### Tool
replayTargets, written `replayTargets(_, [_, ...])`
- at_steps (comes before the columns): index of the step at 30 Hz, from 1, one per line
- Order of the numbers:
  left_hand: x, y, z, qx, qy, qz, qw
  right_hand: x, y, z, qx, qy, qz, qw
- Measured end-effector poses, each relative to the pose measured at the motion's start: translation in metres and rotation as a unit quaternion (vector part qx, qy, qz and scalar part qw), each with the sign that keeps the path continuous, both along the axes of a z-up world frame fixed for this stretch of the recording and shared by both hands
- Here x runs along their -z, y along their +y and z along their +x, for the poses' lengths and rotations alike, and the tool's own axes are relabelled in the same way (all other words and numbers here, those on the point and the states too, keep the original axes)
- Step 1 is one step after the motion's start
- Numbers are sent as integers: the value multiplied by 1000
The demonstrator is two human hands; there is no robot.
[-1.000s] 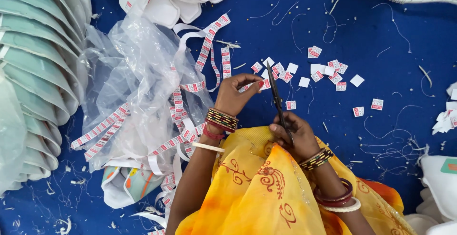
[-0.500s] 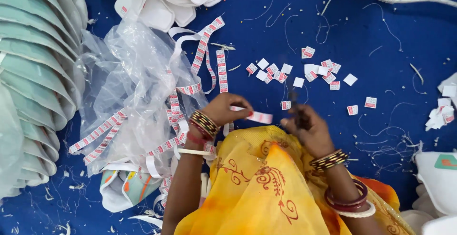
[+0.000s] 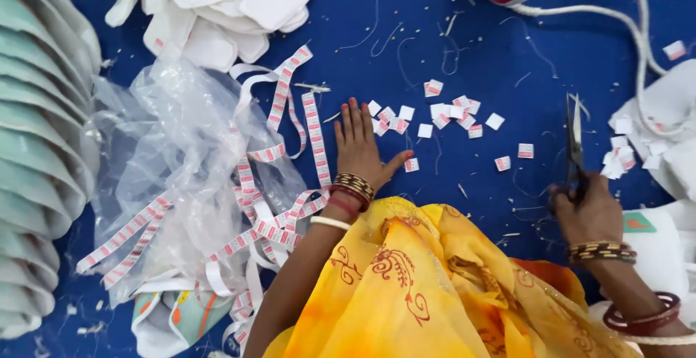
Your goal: The person cuts a long roll of white labels with red text into small rectangular pieces using scissors. They then place these cut labels onto white fabric pieces and use a red iron to press them flat.
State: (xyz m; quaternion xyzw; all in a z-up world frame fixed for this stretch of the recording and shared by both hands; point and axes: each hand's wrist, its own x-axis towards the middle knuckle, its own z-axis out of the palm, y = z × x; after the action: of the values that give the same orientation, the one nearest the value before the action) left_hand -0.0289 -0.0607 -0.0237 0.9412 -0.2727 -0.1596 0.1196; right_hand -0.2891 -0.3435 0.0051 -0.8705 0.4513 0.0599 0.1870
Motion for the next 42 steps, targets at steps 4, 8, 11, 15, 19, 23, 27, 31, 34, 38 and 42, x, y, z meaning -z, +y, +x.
replayTargets(4, [29,-22,-11,5,-29,39,999,19,-8,-43,-21,67,-15,997])
replayTargets(8, [48,-46,-37,144,-65,-61,986,13,0,-54,-50,202,-6,978])
replayTargets(11, [45,-58,-51,246,-31,-183,951,10,-5,-57,-80,253,-9,964])
replayTargets(15, [37,-25,-52,238,-78,-213,944,-14,-8,-63,-151,343,24,927])
replayTargets(19, [33,82,-27,206,5,-105,973,-77,-2,-35,-272,395,63,875])
replayTargets(23, [-17,171,-11,267,70,-73,958,-104,-10,-32,-373,402,73,833])
replayTargets(27, [-121,205,25,211,259,56,941,-80,-8,-14,-348,230,68,906])
replayTargets(31, [-152,136,46,226,213,198,930,-1,6,33,-339,35,-64,938])
replayTargets(34, [-131,47,47,298,162,93,936,35,40,50,-290,-9,-87,953])
replayTargets(38, [-19,-65,31,259,-5,-90,962,57,68,56,-195,-69,-63,976])
replayTargets(42, [31,-105,-4,175,-108,-140,969,55,51,87,-187,-166,-28,968])
